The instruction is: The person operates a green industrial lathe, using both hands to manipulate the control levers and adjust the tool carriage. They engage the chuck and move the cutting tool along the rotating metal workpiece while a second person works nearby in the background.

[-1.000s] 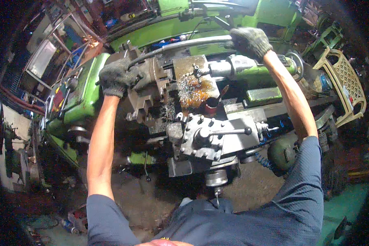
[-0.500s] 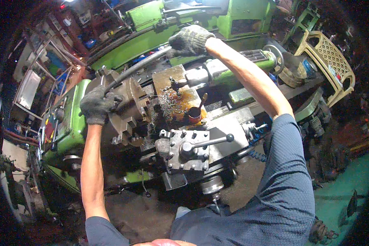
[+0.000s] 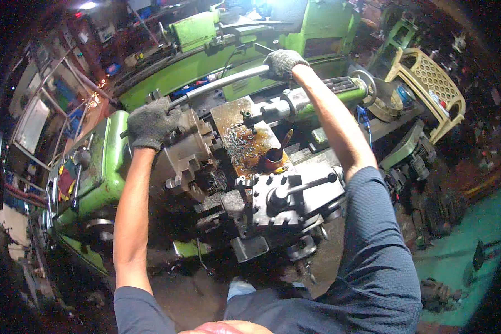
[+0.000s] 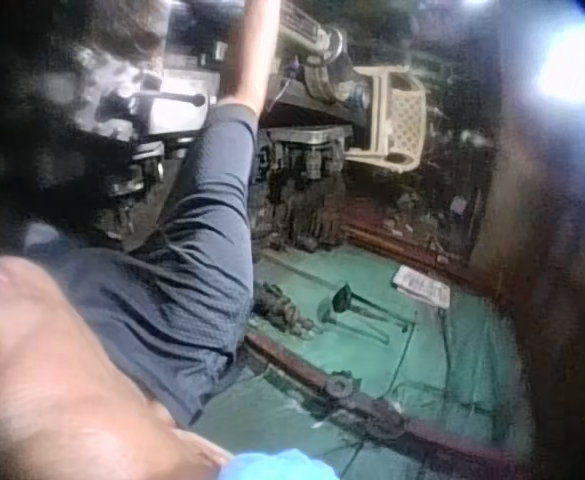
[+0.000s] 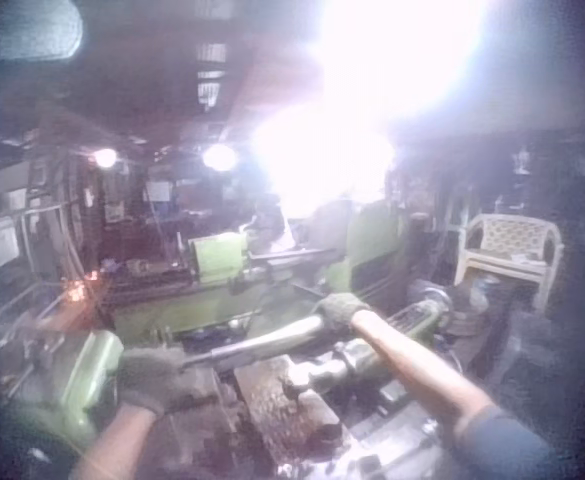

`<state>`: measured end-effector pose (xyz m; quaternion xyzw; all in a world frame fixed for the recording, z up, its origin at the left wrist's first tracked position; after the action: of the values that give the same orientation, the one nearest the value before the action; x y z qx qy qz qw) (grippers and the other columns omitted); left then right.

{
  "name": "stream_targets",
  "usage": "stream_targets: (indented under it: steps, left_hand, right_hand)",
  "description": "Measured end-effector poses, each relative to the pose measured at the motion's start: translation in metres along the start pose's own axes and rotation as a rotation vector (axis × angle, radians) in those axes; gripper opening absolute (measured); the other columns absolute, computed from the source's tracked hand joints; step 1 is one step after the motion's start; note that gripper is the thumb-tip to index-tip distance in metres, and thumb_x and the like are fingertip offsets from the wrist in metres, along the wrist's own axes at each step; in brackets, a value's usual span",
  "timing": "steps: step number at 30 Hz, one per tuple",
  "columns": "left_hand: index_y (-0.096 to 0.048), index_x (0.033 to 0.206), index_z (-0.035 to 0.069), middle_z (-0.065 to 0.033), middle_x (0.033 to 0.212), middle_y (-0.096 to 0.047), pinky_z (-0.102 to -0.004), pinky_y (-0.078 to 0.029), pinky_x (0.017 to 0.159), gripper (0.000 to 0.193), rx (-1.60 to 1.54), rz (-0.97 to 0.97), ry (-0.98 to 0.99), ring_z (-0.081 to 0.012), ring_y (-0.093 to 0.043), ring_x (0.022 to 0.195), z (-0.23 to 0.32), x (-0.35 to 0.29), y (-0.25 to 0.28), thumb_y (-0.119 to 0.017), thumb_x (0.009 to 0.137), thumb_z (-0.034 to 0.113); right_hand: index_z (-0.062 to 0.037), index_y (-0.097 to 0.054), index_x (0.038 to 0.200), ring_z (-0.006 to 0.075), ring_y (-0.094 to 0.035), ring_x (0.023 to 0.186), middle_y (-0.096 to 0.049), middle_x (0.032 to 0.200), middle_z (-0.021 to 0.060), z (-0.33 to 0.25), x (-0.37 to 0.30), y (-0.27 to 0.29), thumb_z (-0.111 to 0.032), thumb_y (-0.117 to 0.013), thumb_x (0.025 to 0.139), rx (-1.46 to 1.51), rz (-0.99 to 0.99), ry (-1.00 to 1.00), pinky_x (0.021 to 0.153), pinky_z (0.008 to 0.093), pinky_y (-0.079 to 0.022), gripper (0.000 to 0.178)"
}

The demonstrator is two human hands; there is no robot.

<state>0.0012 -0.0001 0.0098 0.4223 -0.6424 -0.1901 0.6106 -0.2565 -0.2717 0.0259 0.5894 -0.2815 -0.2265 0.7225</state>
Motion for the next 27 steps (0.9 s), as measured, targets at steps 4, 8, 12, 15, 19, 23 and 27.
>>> stream_targets:
  steps: [4, 8, 12, 15, 19, 23, 27]
  left_hand:
    - [-0.073, 0.087, 0.017, -0.0151, 0.079, -0.070, -0.0501, -0.053, 0.067, 0.034, -0.111, -0.052, -0.009, -0.0368, -0.069, 0.076, -0.003, 0.022, -0.006, -0.062, 0.080, 0.049]
    - [-0.074, 0.090, 0.016, -0.0149, 0.083, -0.071, -0.0493, -0.054, 0.072, 0.039, -0.199, -0.248, -0.152, -0.0357, -0.070, 0.079, -0.040, 0.025, -0.019, -0.064, 0.078, 0.051]
    - [-0.075, 0.091, 0.017, -0.0149, 0.084, -0.072, -0.0495, -0.054, 0.071, 0.040, -0.207, -0.200, -0.191, -0.0354, -0.070, 0.080, -0.021, 0.029, -0.012, -0.065, 0.078, 0.054]
    - [-0.075, 0.089, 0.019, -0.0141, 0.083, -0.071, -0.0482, -0.054, 0.068, 0.039, -0.150, -0.186, -0.203, -0.0339, -0.070, 0.078, -0.012, 0.028, -0.001, -0.065, 0.079, 0.055]
    - [-0.073, 0.087, 0.018, -0.0130, 0.081, -0.071, -0.0473, -0.054, 0.067, 0.040, -0.082, -0.040, -0.161, -0.0323, -0.070, 0.078, -0.013, 0.024, -0.009, -0.066, 0.078, 0.057]
    - [-0.076, 0.091, 0.016, -0.0135, 0.087, -0.073, -0.0475, -0.055, 0.071, 0.043, -0.047, -0.151, -0.075, -0.0336, -0.071, 0.083, -0.010, 0.028, -0.004, -0.067, 0.077, 0.055]
    - [-0.078, 0.094, 0.014, -0.0167, 0.090, -0.073, -0.0484, -0.056, 0.075, 0.041, -0.011, -0.349, 0.009, -0.0359, -0.071, 0.087, -0.009, 0.036, -0.003, -0.064, 0.076, 0.048]
  right_hand:
    - [-0.0128, -0.075, 0.095, 0.0338, -0.072, 0.084, -0.075, 0.091, 0.0148, 0.009, 0.003, 0.003, -0.047, -0.068, 0.085, -0.024, -0.043, -0.102, 0.077, 0.0451, -0.058, 0.037]
    - [-0.0153, -0.077, 0.104, 0.0326, -0.072, 0.092, -0.075, 0.095, 0.0151, -0.040, -0.062, -0.009, -0.045, -0.070, 0.082, 0.041, -0.029, -0.323, 0.083, 0.0435, -0.057, 0.038]
    - [-0.0181, -0.077, 0.106, 0.0318, -0.072, 0.095, -0.075, 0.098, 0.0151, -0.027, -0.091, 0.001, -0.045, -0.070, 0.081, 0.049, -0.134, -0.438, 0.087, 0.0434, -0.056, 0.038]
    - [-0.0174, -0.078, 0.106, 0.0316, -0.072, 0.096, -0.075, 0.100, 0.0151, -0.029, -0.109, 0.006, -0.047, -0.071, 0.079, 0.074, -0.142, -0.435, 0.087, 0.0429, -0.056, 0.040]
    - [-0.0189, -0.078, 0.103, 0.0326, -0.072, 0.091, -0.075, 0.095, 0.0137, -0.031, -0.112, 0.005, -0.056, -0.071, 0.080, 0.136, -0.136, -0.303, 0.085, 0.0438, -0.055, 0.044]
    - [-0.0164, -0.078, 0.102, 0.0331, -0.072, 0.091, -0.075, 0.094, 0.0141, -0.028, -0.109, 0.005, -0.062, -0.067, 0.081, 0.148, -0.153, -0.250, 0.084, 0.0446, -0.055, 0.051]
    - [-0.0157, -0.077, 0.101, 0.0327, -0.073, 0.092, -0.076, 0.095, 0.0138, -0.035, -0.107, 0.009, -0.060, -0.065, 0.083, 0.169, -0.177, -0.291, 0.085, 0.0446, -0.056, 0.050]
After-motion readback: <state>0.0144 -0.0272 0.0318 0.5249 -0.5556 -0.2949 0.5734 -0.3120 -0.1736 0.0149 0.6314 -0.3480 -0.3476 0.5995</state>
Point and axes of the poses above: each hand's wrist, its own x-axis towards the middle knuckle, its own y-axis out of the back of the hand, z = x × y, the point moved 3 cm from there along x, towards the middle knuckle
